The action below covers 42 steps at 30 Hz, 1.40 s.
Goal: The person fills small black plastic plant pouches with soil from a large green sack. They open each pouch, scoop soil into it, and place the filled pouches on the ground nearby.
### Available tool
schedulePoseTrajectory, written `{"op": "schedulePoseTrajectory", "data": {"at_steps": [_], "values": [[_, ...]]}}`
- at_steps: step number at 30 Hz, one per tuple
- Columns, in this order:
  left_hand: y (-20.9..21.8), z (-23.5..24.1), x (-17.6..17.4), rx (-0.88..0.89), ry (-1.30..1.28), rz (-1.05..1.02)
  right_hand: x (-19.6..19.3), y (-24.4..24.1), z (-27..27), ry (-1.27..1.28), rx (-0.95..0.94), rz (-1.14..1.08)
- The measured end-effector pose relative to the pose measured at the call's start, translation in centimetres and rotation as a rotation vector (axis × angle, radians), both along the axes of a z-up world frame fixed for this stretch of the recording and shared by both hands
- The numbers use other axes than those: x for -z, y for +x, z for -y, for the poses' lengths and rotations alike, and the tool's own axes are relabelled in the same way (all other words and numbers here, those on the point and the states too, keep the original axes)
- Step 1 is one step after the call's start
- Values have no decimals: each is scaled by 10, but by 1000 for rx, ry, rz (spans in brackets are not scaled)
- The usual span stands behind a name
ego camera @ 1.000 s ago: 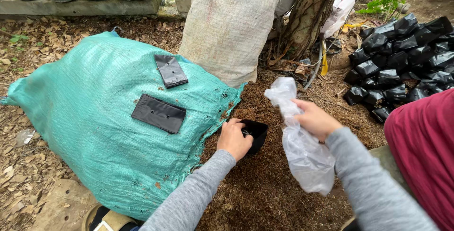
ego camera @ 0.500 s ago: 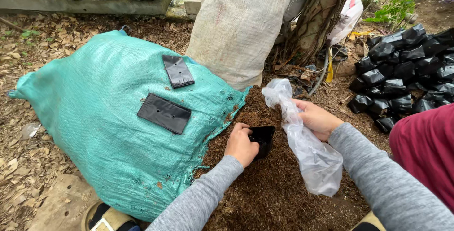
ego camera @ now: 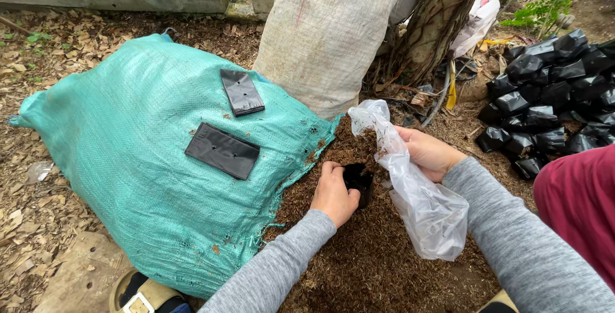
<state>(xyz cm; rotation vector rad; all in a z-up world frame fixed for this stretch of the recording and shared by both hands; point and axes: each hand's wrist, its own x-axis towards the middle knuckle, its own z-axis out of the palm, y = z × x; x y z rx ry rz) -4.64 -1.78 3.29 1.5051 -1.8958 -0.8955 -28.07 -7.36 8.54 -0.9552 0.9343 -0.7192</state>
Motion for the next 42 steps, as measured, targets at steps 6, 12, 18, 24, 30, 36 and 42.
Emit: {"op": "schedulePoseTrajectory", "data": {"at_steps": [6,12,18,24,30,36,42], "values": [[0,-1,-4,12,2,33,8,-7,1,2,56,22],[1,-3,-6,24,29,33,3,-4,-3,21,54,-60],[1,-3,-5,29,41,35,-5,4,-5,94,21,-207],[1,-2,-7,37,72,45,-13,7,-6,8,-31,-406],[8,0,-7,-1,52,42,1,-4,-2,-120,-12,-344],[22,2,-1,-19,25,28,52,-41,17,98,104,-718],[29,5,14,-1,-50,-8,63,-90,4,302,272,-433]]}}
